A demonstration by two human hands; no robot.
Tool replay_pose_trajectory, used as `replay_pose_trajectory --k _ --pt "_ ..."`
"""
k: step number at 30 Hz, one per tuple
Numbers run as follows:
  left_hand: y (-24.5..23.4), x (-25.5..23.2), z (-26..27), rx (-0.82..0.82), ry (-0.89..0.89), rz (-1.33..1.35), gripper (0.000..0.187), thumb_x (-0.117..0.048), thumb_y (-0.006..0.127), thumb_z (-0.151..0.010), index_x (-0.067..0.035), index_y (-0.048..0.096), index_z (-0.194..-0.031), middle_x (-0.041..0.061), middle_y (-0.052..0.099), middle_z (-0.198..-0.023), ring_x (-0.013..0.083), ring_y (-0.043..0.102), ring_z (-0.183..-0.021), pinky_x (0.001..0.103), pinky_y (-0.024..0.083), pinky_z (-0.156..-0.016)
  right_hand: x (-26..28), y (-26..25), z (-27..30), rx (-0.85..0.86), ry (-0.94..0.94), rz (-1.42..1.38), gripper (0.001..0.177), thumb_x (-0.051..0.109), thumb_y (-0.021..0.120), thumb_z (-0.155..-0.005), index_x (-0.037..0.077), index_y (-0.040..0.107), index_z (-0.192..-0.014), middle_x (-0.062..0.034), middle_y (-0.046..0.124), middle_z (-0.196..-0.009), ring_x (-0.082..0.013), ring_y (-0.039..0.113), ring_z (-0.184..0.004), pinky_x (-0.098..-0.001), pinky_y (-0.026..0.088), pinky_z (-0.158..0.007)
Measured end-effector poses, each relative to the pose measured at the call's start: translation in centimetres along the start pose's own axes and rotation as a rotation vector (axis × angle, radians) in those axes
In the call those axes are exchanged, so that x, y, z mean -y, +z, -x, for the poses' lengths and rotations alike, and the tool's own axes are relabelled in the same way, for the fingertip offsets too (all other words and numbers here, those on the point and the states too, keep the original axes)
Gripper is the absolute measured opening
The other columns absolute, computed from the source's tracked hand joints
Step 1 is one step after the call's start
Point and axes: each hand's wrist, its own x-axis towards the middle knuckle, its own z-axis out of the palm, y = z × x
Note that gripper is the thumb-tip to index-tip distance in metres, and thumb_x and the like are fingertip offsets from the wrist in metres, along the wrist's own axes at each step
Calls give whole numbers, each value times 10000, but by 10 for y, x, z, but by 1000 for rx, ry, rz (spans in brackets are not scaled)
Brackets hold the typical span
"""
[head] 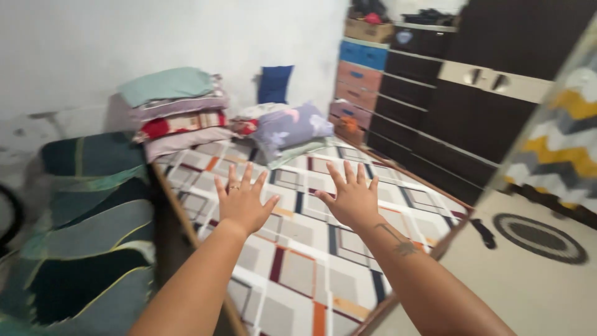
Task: The recorder arranges pillows and blankets on a bed and tucks in the bedsheets.
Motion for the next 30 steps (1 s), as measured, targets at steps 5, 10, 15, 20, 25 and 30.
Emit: replay_pose_trajectory --k 5,10,15,20,25,30 --pt "16 -106 -37 3 69 20 769 -720 428 -918 -325 337 -1572 31 142 -1704 391 25 -1561 679 8 -1181 -118 -10 5 -67 54 34 828 731 467 -916 352 219 -1609 -112 199 -1685 -388 125 -1559 -680 114 -1180" --pt "43 -244 -81 -36 125 117 775 -716 455 -900 -327 367 -1564 29 159 -1702 383 36 -1567 679 11 -1183 -255 -17 9 -48 84 106 835 720 474 -904 364 209 -1611 -105 186 -1685 -387 123 -1542 -676 99 -1178" --pt "48 -368 -107 -37 227 93 748 -698 432 -924 -330 347 -1569 36 154 -1694 393 32 -1557 691 6 -1173 -385 -30 12 -56 171 123 838 736 456 -918 345 207 -1616 -101 191 -1686 -380 117 -1550 -677 98 -1184" --pt "63 -487 -156 -22 305 102 761 -702 414 -916 -346 311 -1581 22 143 -1698 381 37 -1552 676 10 -1179 -489 -46 15 -64 262 167 830 734 455 -912 357 212 -1611 -106 191 -1682 -386 118 -1545 -671 110 -1177" --pt "88 -608 -205 -67 410 144 760 -712 401 -921 -336 311 -1575 26 152 -1692 381 39 -1549 670 8 -1177 -586 -29 5 -112 323 180 838 731 474 -905 350 226 -1609 -111 214 -1679 -391 145 -1538 -671 136 -1174" --pt "128 -724 -268 -147 461 237 763 -698 415 -919 -314 336 -1574 24 198 -1687 379 76 -1548 668 13 -1179 -689 -5 -33 -146 270 195 826 710 503 -913 339 248 -1605 -146 237 -1655 -414 153 -1522 -683 135 -1161"
